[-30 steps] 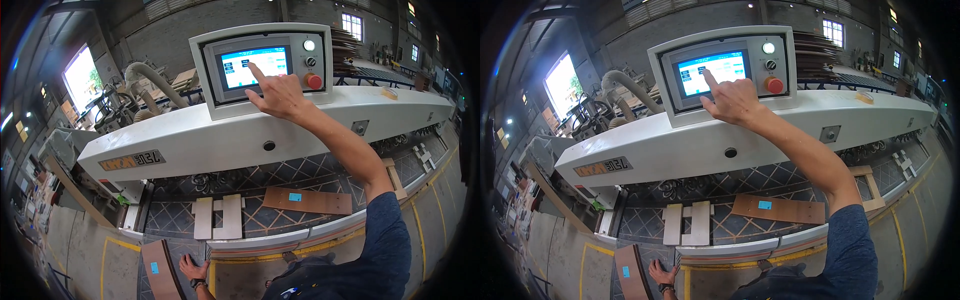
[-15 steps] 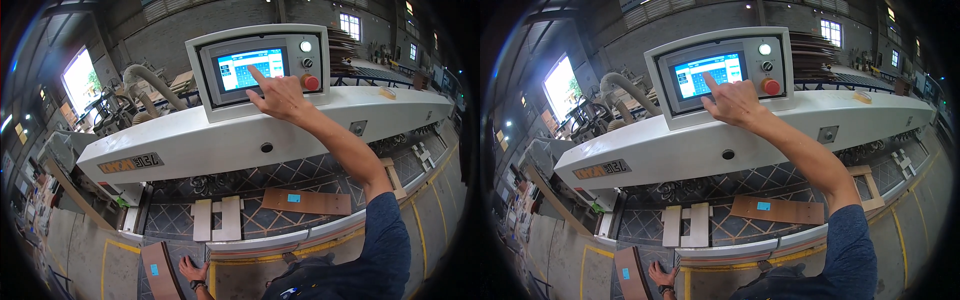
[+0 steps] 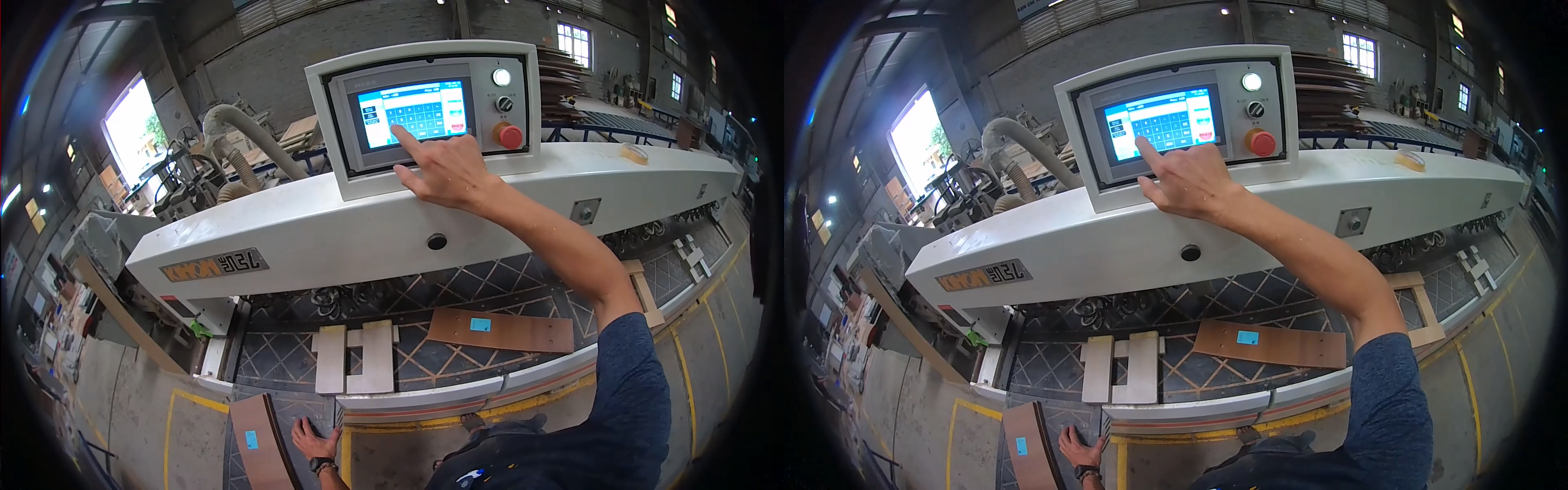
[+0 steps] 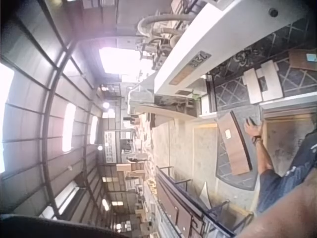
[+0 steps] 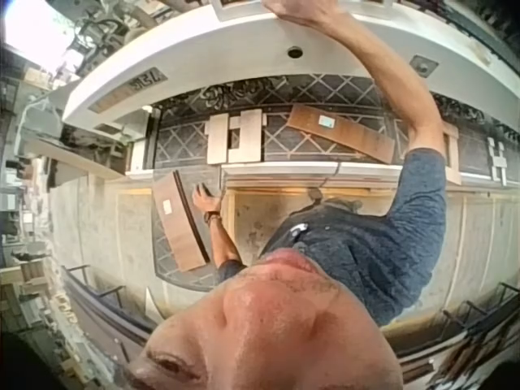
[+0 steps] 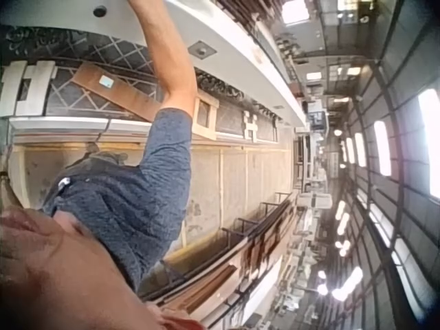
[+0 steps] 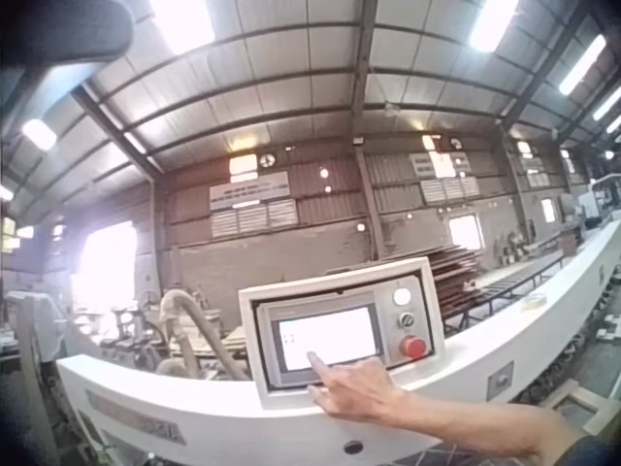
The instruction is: Operating an industrial woodworking machine by loading panels and adjusting controls on a touchscreen.
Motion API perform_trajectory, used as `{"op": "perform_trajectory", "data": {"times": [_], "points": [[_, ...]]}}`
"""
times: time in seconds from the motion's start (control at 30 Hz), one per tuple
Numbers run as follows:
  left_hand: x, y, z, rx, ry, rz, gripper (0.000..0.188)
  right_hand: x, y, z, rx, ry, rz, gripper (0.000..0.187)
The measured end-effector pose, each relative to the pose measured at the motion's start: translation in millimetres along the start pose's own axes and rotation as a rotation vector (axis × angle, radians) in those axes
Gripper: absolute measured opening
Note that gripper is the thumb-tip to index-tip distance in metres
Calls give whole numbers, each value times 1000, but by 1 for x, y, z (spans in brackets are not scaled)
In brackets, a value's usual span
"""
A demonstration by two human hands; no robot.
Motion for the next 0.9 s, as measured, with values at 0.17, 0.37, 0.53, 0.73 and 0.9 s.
{"op": "perform_trajectory", "data": {"times": [0.17,0.37,0.53,0.73,0.9], "points": [[-3,0,-1,-15,-13,-1,96,-5,15,-9,-53,-12,-39,63],[-3,1,0,-1,-4,4,96,-3,15,-11,-12,-40,-21,62],[-3,1,-1,-6,-5,18,95,-1,14,-8,-10,-10,-33,66],[0,-1,0,-11,-2,2,95,-1,16,-4,-56,10,-30,67],[0,-3,0,-12,-9,23,94,-3,12,-13,-44,4,-14,68]]}}
Point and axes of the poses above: each hand's wrist, its own z-axis towards the middle knuckle, its own y-axis out of the palm, x = y × z, the point moved 8 cm from there along z, towards the middle knuckle, and after that the axes turned 10 degrees about y, right-handed, at the moved point
